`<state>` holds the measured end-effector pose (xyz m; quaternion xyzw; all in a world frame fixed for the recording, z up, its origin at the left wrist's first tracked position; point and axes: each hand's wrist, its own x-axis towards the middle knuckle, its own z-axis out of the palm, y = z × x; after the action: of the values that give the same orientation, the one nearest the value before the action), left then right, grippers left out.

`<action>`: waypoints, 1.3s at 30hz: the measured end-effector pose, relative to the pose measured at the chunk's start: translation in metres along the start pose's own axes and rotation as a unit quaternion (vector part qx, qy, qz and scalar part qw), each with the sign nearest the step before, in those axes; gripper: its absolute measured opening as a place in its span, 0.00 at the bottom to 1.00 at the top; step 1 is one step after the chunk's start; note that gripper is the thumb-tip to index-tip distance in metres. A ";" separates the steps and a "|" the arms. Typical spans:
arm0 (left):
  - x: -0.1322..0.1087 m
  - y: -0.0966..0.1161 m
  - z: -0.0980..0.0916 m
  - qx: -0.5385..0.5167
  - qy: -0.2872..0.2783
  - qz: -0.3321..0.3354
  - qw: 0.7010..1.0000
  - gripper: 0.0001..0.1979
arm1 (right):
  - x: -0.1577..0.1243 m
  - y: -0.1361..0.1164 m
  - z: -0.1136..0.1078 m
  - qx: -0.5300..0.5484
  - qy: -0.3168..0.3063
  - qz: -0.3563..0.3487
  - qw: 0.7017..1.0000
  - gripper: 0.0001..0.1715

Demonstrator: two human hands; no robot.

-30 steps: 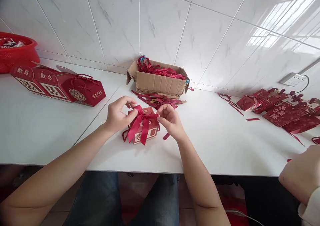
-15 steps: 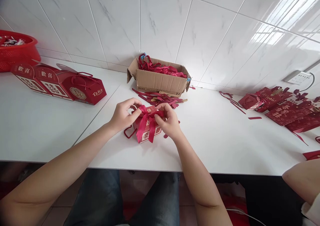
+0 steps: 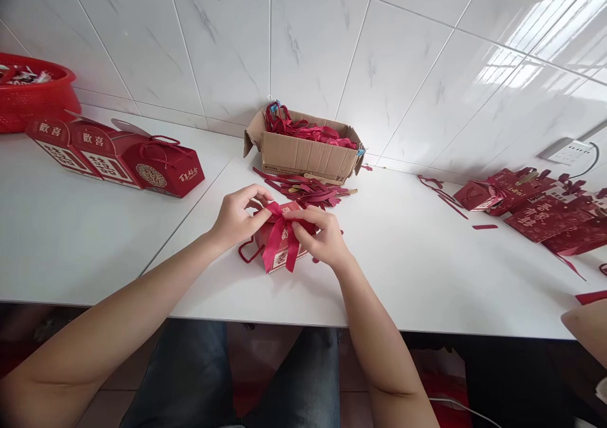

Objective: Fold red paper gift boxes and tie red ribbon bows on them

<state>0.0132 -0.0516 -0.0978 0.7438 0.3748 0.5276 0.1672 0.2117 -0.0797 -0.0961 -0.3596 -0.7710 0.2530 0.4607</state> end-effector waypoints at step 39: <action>0.001 -0.004 0.001 0.068 0.014 0.032 0.997 0.08 | 0.000 0.008 -0.004 -0.027 -0.044 -0.029 0.998 0.23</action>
<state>0.0129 -0.0483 -0.1000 0.7578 0.3879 0.5162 0.0944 0.2181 -0.0740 -0.0999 -0.3380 -0.8073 0.2341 0.4234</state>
